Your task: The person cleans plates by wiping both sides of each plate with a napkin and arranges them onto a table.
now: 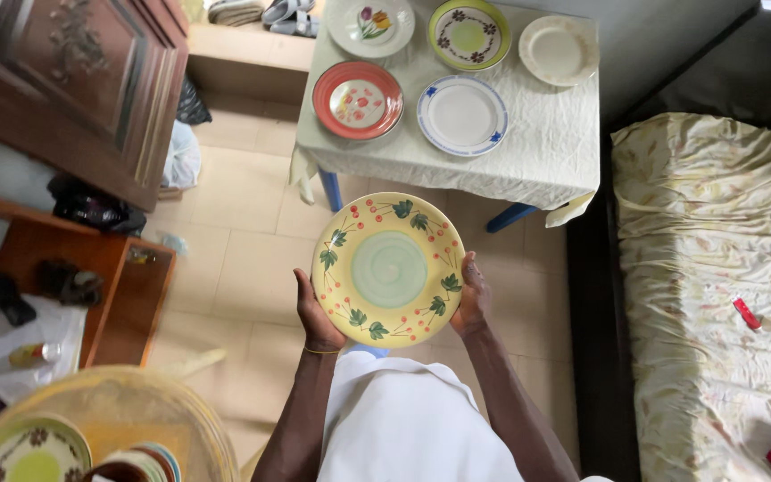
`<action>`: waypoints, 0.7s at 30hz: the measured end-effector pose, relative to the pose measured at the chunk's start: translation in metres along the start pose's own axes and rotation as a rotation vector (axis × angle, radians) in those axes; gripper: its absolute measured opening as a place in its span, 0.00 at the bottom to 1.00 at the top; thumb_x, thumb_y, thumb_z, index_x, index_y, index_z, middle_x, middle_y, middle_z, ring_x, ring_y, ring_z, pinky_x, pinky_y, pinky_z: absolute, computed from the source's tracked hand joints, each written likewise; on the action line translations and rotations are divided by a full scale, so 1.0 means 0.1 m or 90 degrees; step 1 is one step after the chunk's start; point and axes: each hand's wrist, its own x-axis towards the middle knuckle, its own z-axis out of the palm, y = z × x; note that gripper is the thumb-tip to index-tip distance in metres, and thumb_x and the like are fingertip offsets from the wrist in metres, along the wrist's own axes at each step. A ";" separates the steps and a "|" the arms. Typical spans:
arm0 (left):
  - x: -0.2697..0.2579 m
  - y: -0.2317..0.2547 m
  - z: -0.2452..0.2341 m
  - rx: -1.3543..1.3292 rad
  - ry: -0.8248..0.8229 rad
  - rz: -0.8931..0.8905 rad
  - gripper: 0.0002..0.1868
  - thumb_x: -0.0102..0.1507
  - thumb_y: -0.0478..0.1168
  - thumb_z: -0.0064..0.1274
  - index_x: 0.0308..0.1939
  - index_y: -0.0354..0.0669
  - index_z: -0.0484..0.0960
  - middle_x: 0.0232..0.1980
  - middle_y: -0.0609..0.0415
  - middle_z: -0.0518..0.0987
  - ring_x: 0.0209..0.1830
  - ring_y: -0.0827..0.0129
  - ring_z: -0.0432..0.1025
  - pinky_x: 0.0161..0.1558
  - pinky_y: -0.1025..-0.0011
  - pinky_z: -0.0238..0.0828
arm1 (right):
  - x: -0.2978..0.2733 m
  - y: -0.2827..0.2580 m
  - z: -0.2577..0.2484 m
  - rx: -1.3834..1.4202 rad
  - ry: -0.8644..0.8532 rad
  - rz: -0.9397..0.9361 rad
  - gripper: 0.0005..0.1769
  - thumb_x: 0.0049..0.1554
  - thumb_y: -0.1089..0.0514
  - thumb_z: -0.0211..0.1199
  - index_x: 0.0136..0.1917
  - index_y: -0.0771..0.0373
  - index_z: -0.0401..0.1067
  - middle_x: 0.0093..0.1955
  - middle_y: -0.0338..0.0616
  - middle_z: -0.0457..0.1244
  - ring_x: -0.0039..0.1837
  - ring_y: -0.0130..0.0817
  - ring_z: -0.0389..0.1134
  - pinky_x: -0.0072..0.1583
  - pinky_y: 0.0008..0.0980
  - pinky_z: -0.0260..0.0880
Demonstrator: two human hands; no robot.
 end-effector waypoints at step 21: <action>1.46 -1.22 1.29 0.114 -0.067 -0.136 0.22 0.76 0.52 0.32 0.60 0.40 0.72 0.59 0.49 0.78 0.58 0.63 0.74 0.58 0.62 0.73 | 0.79 -1.24 -0.85 0.095 0.180 -0.091 0.32 0.66 0.40 0.51 0.69 0.68 0.63 0.64 0.52 0.66 0.62 0.43 0.70 0.62 0.46 0.74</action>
